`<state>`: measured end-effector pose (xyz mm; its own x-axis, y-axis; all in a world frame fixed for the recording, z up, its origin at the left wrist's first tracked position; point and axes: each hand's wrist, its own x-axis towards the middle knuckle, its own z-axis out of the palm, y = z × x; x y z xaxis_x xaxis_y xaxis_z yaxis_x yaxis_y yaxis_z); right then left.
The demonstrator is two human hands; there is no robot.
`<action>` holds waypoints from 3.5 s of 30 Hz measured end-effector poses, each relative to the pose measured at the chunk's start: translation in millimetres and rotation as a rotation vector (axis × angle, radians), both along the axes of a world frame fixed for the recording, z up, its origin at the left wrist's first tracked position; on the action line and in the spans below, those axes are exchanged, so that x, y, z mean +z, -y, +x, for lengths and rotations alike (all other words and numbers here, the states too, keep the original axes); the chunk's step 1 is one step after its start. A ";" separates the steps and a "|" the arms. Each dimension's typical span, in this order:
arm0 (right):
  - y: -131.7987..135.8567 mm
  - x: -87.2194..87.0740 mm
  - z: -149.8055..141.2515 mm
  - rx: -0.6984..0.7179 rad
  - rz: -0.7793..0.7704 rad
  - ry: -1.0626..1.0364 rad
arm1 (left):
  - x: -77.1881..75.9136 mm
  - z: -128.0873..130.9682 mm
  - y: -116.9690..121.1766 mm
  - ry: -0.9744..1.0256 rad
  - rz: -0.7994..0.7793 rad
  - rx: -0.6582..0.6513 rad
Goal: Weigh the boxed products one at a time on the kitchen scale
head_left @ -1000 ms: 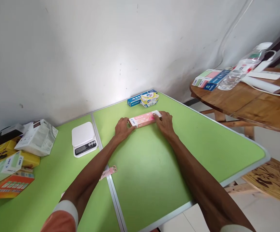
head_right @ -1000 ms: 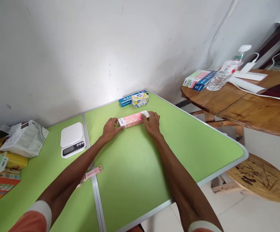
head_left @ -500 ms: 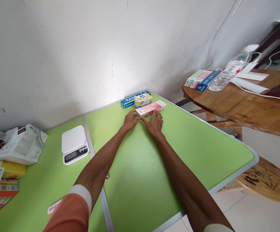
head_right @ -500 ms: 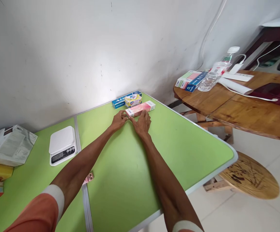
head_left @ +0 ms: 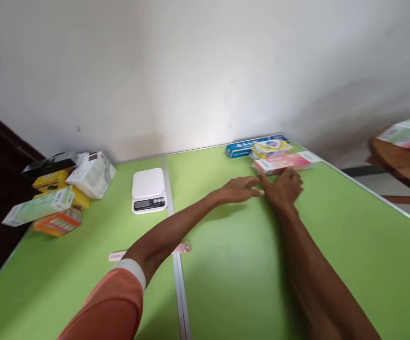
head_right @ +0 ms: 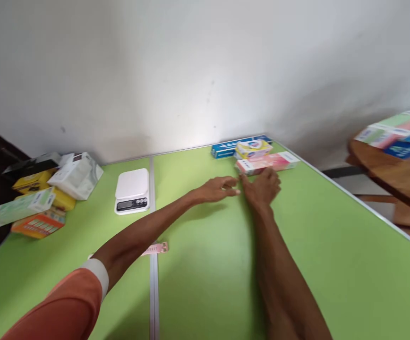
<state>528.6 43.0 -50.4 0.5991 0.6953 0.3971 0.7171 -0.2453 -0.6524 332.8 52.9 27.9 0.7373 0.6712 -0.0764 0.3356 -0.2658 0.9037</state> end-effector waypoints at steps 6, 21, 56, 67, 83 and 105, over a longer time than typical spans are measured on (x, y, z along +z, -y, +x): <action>27.2 1.5 -40.4 0.115 -0.106 -0.068 | 19.2 -130.6 86.0 0.147 -0.182 -0.013; 93.7 104.5 -391.5 1.520 -0.027 -0.365 | 34.6 -399.8 192.3 0.149 0.544 1.306; 16.6 119.2 -318.5 1.156 0.046 -0.495 | 36.8 -419.0 90.4 0.257 0.473 1.117; -11.8 39.1 -275.1 0.969 -0.082 -0.695 | -19.6 -364.6 36.2 0.199 0.242 1.010; 7.0 32.1 -282.9 0.922 0.106 -0.685 | -54.1 -381.1 25.6 0.444 0.197 1.029; 1.1 24.0 -282.8 0.918 0.077 -0.585 | -53.0 -381.9 27.5 0.431 0.231 1.018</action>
